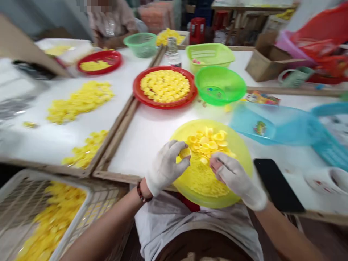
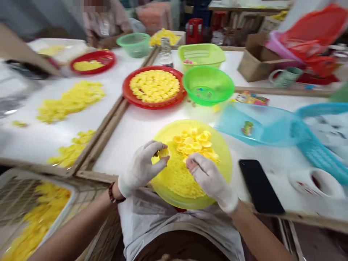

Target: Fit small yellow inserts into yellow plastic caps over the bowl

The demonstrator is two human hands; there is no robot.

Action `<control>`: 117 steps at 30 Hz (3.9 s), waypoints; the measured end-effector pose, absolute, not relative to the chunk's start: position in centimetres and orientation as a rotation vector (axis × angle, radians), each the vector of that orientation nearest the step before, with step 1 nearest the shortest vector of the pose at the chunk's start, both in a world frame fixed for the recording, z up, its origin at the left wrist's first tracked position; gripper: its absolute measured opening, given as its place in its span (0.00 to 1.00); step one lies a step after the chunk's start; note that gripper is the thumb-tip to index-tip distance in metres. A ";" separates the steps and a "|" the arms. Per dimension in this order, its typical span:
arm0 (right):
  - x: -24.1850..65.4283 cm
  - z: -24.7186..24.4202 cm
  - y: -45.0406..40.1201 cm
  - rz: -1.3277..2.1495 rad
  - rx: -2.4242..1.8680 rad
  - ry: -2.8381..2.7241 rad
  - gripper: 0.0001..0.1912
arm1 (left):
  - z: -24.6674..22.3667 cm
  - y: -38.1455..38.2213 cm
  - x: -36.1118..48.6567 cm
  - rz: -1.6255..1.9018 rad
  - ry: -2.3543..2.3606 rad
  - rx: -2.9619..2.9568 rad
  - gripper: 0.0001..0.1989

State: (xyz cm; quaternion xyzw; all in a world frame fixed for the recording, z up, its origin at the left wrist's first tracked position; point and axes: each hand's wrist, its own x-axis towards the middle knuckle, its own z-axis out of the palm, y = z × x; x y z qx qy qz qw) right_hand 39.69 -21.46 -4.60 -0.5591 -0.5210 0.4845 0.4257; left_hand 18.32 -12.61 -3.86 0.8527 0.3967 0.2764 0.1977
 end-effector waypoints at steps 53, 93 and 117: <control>41.5 -5.0 -18.1 1.753 -0.935 -0.452 0.23 | -3.9 -9.0 22.3 0.302 0.963 2.544 0.01; 39.2 -2.7 -18.3 1.182 -0.835 -0.545 0.22 | -6.5 -15.3 23.0 0.953 0.756 2.248 0.26; 41.8 -3.7 -21.4 1.114 -1.353 -1.198 0.10 | -5.1 -14.5 21.0 1.053 0.832 2.336 0.21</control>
